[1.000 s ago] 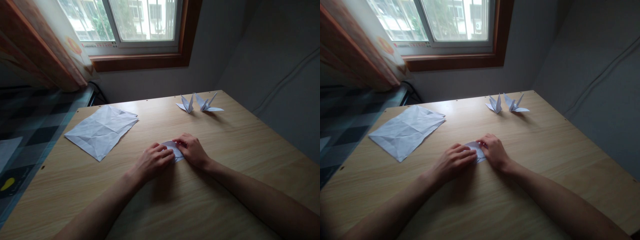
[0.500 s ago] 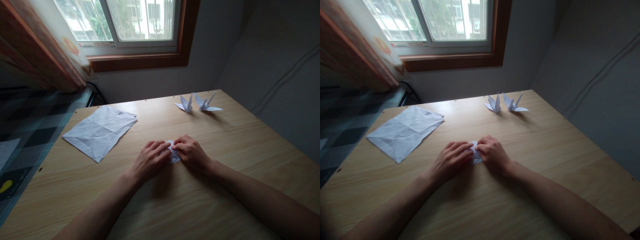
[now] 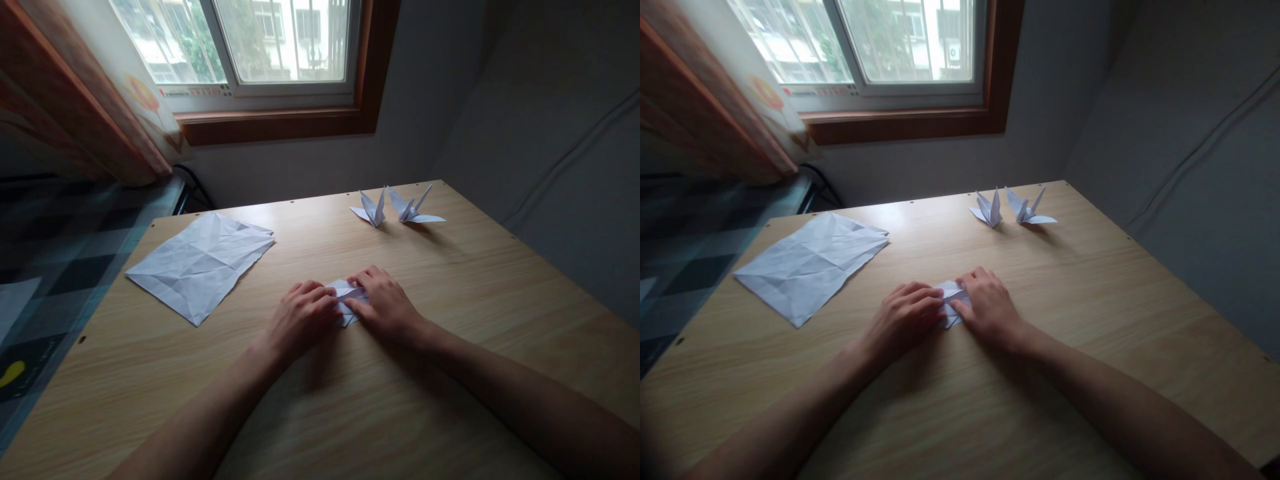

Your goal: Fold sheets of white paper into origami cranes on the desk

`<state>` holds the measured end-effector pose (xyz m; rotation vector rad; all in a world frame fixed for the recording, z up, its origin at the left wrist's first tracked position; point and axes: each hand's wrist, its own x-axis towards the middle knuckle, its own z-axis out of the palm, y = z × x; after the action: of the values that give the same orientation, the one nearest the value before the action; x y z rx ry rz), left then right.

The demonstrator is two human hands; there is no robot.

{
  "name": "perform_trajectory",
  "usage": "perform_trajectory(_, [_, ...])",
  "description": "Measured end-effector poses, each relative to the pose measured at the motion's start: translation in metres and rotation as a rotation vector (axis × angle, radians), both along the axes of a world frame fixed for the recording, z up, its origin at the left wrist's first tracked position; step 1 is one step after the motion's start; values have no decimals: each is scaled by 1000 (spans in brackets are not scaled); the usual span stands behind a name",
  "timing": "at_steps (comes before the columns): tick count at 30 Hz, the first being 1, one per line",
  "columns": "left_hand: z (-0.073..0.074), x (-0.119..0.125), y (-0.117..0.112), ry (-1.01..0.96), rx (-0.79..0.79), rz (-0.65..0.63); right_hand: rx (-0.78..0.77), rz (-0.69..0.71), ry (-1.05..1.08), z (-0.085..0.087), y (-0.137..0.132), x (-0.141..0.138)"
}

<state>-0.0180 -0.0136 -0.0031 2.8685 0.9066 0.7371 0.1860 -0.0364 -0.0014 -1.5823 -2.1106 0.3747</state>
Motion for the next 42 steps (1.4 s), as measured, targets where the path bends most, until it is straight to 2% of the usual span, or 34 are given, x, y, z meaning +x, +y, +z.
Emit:
perform_trajectory(4, [-2,-1,1,-8,34,-32,-47,-26,46,2,3,3])
perform_trajectory(10, [2,1,-1,34,34,-43,-180,-38,40,9,8,6])
perform_trajectory(15, [-1,1,1,20,31,-63,-262,-61,143,16,10,6])
perform_trajectory(18, [-4,0,2,-20,7,-17,-274,-50,181,19,9,5])
perform_trajectory(23, [-5,0,3,21,7,-52,-265,-47,211,22,8,5])
perform_trajectory(28, [-3,0,2,24,22,-21,-238,-29,260,22,6,3])
perform_trajectory(32, [-3,-1,2,-92,26,57,-129,75,301,17,2,1])
perform_trajectory(34, [-2,-2,2,-172,50,98,-15,157,312,14,0,1])
perform_trajectory(38, [2,-4,1,-235,108,45,399,413,250,11,-4,4])
perform_trajectory(40, [5,-5,-1,-253,151,6,598,529,144,13,-6,6])
perform_trajectory(42, [7,-6,-3,-269,196,-11,751,587,31,15,-7,9])
